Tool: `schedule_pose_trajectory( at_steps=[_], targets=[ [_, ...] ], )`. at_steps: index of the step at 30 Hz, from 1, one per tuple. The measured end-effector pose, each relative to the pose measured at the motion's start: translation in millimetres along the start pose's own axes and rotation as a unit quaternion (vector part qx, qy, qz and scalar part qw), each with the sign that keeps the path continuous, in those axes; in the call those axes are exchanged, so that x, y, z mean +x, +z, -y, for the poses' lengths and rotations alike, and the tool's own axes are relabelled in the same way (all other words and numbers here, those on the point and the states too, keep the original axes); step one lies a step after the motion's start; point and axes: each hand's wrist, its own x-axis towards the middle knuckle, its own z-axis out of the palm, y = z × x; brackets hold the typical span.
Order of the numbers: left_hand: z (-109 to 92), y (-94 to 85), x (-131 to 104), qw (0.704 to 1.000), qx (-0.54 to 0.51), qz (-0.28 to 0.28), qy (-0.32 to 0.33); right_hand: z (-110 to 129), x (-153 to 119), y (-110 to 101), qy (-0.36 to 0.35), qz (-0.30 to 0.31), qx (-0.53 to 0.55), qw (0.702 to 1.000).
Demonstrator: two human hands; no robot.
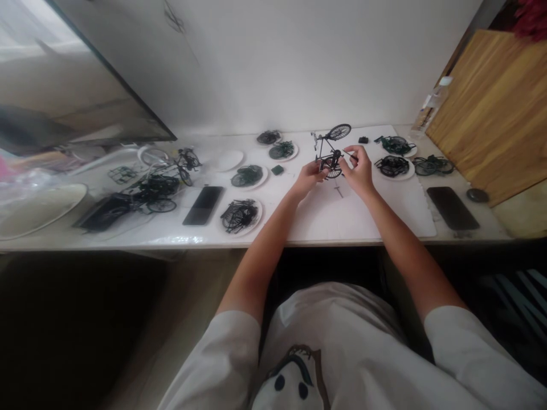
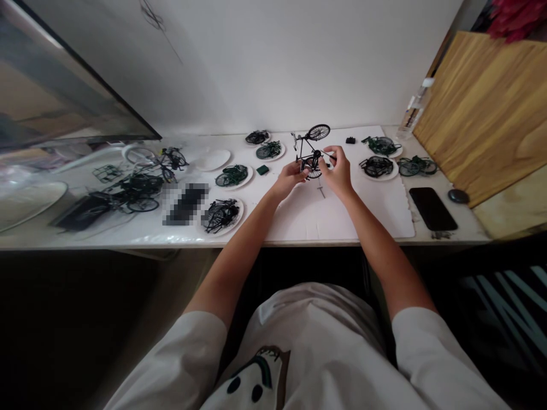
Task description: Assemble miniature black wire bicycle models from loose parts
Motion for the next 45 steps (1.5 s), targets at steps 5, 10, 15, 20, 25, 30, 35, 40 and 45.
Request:
schedule_pose_trajectory(
  at_steps=[5, 10, 15, 20, 25, 30, 35, 40, 45],
  targets=[
    [0.8, -0.9, -0.2, 1.000, 0.006, 0.002, -0.001, -1.9, 0.4, 1.1, -0.006, -0.014, -0.005, 1.000],
    [-0.7, -0.9, -1.6, 1.000, 0.009, 0.006, -0.002, -0.2, 0.9, 0.0, -0.010, -0.017, -0.016, 1.000],
    [-3.4, -0.4, -2.9, 1.000, 0.018, 0.016, 0.006, 4.2, 0.3, -1.3, -0.003, -0.014, -0.030, 0.999],
    [-3.8, -0.1, -3.5, 1.000, 0.015, 0.019, 0.006, 3.3, -0.5, -2.0, -0.014, -0.013, -0.020, 1.000],
    [-1.0, -0.4, -2.2, 1.000, 0.004, 0.019, 0.010, 2.4, -0.1, -1.3, 0.001, -0.022, -0.028, 0.999],
    [3.2, -2.9, 0.6, 1.000, -0.002, 0.010, 0.006, 8.0, 0.6, -1.9, 0.051, -0.001, -0.017, 0.999],
    [3.8, -4.7, 1.1, 1.000, 0.003, 0.014, 0.004, 12.5, 2.8, -2.5, 0.127, 0.045, 0.028, 0.990],
    [2.3, -4.6, 0.0, 1.000, 0.009, 0.018, -0.005, 11.1, 4.4, -2.6, 0.189, 0.059, 0.080, 0.977],
    [-1.7, -2.9, 0.1, 1.000, -0.002, 0.009, -0.029, 7.3, 4.6, -2.1, 0.211, 0.047, 0.100, 0.971]
  ],
)
